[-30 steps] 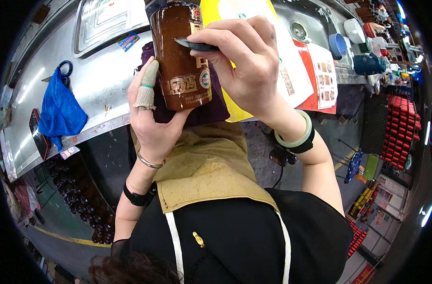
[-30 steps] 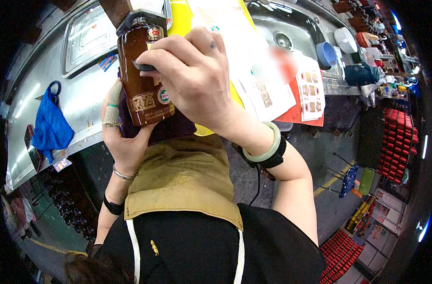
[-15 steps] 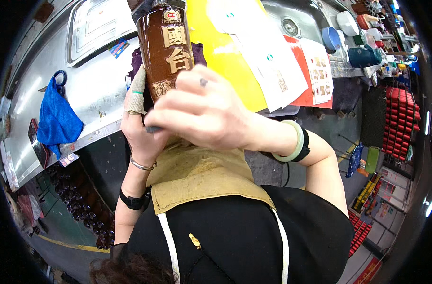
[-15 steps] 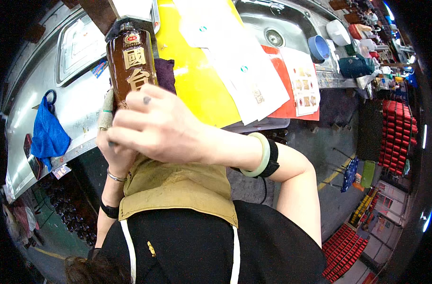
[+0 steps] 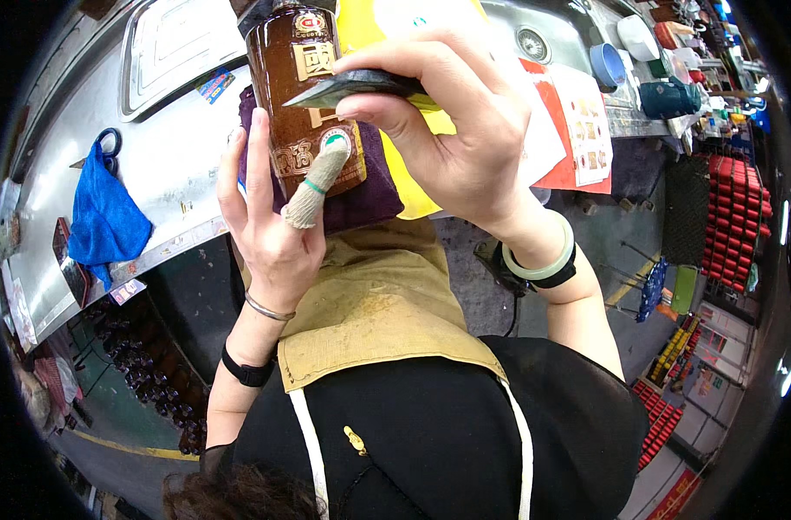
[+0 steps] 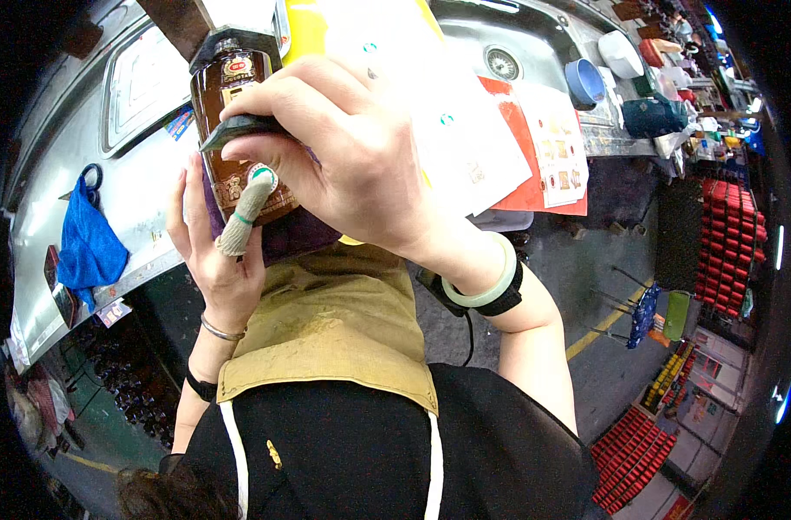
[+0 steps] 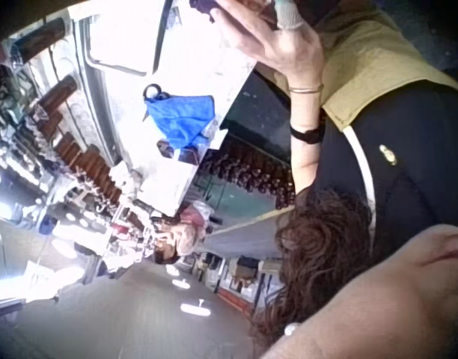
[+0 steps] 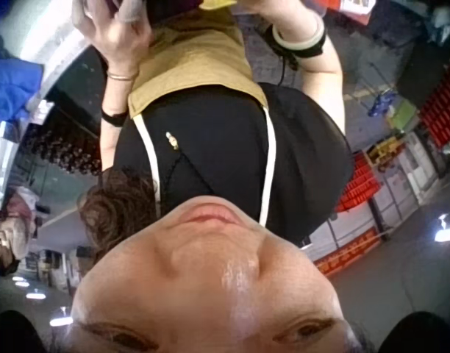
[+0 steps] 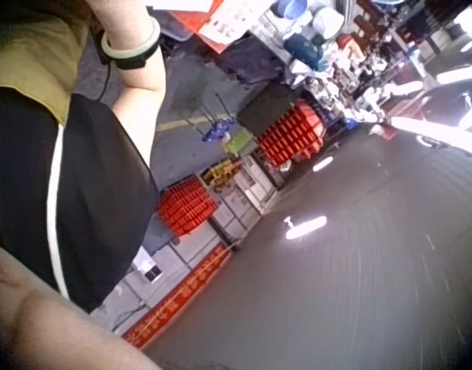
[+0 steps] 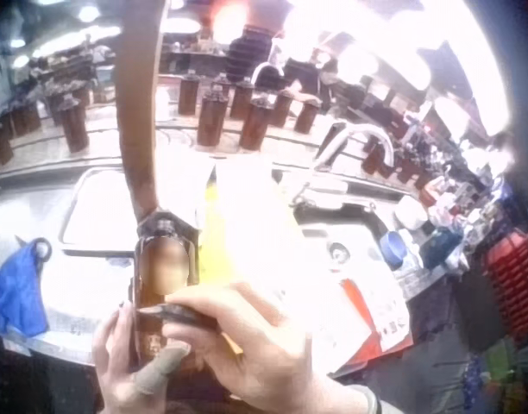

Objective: Applying decorative labels and security seals to glass liquor bottles using a scraper for precision.

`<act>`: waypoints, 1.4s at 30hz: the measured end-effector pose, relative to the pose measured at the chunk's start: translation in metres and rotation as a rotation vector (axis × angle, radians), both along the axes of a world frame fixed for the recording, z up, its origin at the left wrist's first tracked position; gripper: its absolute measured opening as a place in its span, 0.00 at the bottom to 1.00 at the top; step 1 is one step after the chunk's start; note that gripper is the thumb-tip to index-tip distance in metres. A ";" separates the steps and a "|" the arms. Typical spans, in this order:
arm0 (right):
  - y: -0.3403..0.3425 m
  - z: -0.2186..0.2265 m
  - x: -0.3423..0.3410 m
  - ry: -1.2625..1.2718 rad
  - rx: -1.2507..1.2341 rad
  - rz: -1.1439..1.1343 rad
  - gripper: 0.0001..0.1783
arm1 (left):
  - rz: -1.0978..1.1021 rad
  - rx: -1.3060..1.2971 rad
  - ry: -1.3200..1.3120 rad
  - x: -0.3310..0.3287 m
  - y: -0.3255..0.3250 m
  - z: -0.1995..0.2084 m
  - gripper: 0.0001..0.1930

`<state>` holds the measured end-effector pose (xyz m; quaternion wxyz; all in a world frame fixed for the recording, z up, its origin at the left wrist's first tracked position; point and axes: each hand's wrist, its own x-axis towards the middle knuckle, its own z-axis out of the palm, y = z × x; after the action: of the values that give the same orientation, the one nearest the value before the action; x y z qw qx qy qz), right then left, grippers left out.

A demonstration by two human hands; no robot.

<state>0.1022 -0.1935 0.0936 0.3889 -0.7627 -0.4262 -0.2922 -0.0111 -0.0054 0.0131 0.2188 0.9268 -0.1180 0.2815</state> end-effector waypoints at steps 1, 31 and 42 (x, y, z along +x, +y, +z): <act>0.002 -0.001 0.001 0.022 0.027 -0.011 0.14 | -0.028 -0.014 0.007 0.002 -0.003 0.004 0.28; 0.000 -0.019 -0.027 -0.077 -0.361 0.062 0.19 | -0.007 -0.399 -0.031 0.019 0.008 0.000 0.46; -0.006 0.006 -0.016 0.065 -0.177 -0.127 0.15 | 0.045 -0.428 -0.050 0.006 0.010 -0.023 0.34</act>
<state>0.0858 -0.1995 0.1000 0.3142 -0.8285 -0.3886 -0.2526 -0.0052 0.0042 -0.0102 0.4013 0.8544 -0.0405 0.3277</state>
